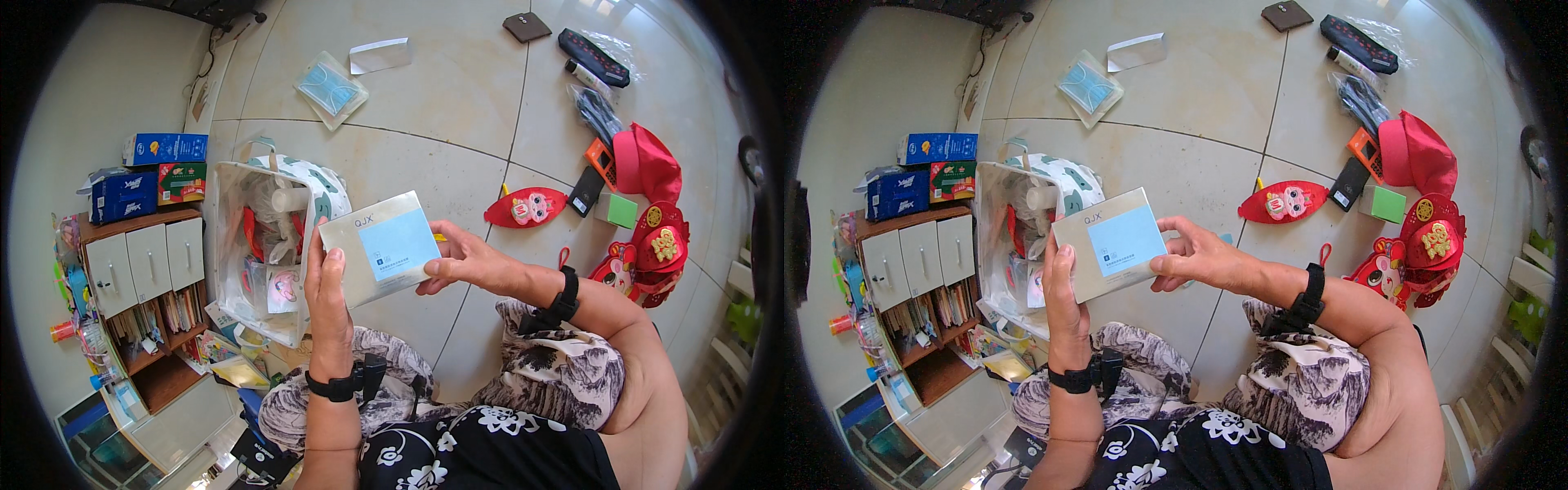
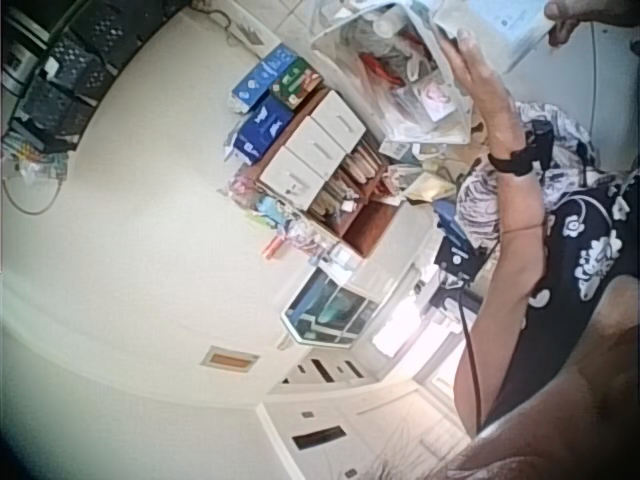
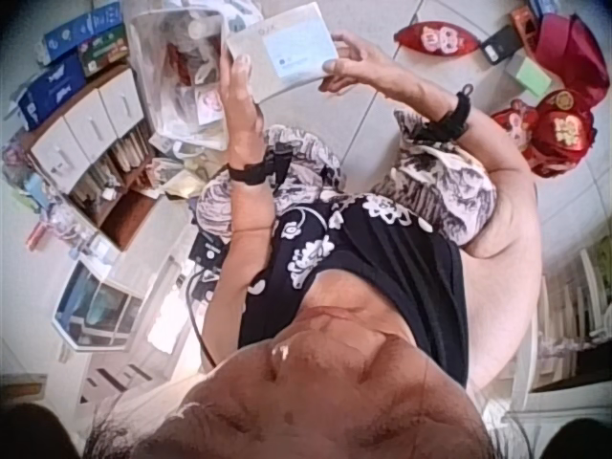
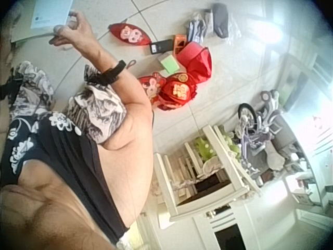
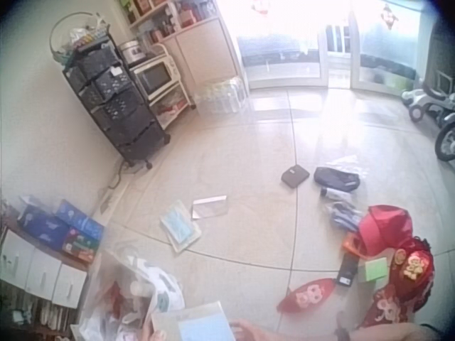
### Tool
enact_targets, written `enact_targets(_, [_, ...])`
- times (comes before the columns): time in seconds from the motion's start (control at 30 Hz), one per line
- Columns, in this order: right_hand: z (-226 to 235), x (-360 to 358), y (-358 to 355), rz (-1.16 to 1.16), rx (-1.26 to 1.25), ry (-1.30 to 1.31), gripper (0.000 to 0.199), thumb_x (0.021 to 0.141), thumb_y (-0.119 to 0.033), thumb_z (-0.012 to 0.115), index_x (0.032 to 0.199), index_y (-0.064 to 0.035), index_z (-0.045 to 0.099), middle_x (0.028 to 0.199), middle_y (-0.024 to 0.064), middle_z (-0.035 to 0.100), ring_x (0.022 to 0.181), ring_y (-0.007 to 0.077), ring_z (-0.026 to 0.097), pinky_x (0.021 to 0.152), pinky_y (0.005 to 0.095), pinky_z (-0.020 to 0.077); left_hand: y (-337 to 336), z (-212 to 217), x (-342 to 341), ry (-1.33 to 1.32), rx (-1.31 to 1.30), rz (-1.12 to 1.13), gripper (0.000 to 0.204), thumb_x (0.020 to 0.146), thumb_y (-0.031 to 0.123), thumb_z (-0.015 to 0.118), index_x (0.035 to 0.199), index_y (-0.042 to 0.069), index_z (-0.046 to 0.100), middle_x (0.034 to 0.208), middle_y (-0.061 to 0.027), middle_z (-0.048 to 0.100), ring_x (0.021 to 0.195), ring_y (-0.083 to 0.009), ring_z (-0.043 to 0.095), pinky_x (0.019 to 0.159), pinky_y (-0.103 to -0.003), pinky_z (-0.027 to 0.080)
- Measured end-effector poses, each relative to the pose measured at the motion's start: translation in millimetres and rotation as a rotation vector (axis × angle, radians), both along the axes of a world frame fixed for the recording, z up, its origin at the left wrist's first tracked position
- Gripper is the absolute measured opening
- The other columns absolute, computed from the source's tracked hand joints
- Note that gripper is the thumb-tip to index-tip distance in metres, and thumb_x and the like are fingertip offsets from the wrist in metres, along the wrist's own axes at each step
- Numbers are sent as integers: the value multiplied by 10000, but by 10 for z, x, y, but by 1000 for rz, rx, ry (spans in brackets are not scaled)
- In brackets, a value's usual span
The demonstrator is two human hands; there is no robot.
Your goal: The person picks up and handles various small items from the floor, including a computer mouse, notebooks, a red fabric pouch, and multiple small product boxes.
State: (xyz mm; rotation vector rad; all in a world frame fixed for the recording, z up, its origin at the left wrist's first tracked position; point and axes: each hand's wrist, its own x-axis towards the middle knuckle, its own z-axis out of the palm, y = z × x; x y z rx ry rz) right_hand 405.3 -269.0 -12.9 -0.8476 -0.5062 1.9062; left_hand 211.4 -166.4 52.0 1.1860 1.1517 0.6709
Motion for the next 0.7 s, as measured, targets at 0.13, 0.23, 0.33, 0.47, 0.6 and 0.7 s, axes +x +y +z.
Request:
enact_targets(0.13, [-27, -4, -8, -9, 25, 20, 721, 902, -258, 632, 1414, 8, 200, 1197, 207, 571, 974, 243, 655, 833, 325, 537, -20, 45, 48, 28, 43, -21, 584, 925, 219, 468, 1441, -18, 331, 1387, -147, 432, 1268, -218, 422, 1066, -320, 306])
enact_targets(0.23, [-33, -4, -7, -3, 45, 32, 711, 907, -246, 622, 1419, 1, 195, 1222, 212, 559, 987, 247, 652, 836, 327, 539, -17, 48, 29, 40, 71, -30, 584, 922, 208, 464, 1443, -18, 329, 1387, -149, 433, 1265, -217, 423, 1065, -319, 303])
enact_targets(0.33, [-42, -4, -6, 2, 46, 34, 707, 910, -237, 615, 1423, 0, 189, 1238, 215, 552, 996, 253, 650, 844, 331, 542, -11, 48, 8, 47, 83, -37, 570, 932, 179, 463, 1439, -39, 322, 1424, -164, 397, 1299, -228, 387, 1094, -322, 257])
enact_targets(0.47, [-67, -12, -2, -3, 43, 43, 708, 910, -230, 613, 1424, 2, 185, 1246, 218, 548, 998, 259, 650, 855, 332, 543, -9, 36, 10, 48, 82, -33, 569, 934, 182, 464, 1439, -40, 324, 1423, -161, 400, 1295, -222, 390, 1093, -322, 258])
enact_targets(0.6, [-61, -11, 10, 0, 34, 46, 711, 909, -229, 615, 1426, 0, 184, 1247, 217, 548, 997, 258, 650, 855, 332, 543, -7, 16, 26, 77, 94, -36, 592, 921, 238, 461, 1446, -2, 330, 1359, -140, 455, 1239, -210, 452, 1039, -320, 346])
enact_targets(0.7, [-61, -8, 13, -6, 36, 50, 712, 907, -223, 615, 1425, 3, 182, 1245, 215, 550, 997, 256, 649, 853, 332, 542, 3, 15, 25, 86, 103, -43, 593, 920, 244, 466, 1443, -2, 334, 1353, -139, 460, 1235, -210, 454, 1039, -319, 346])
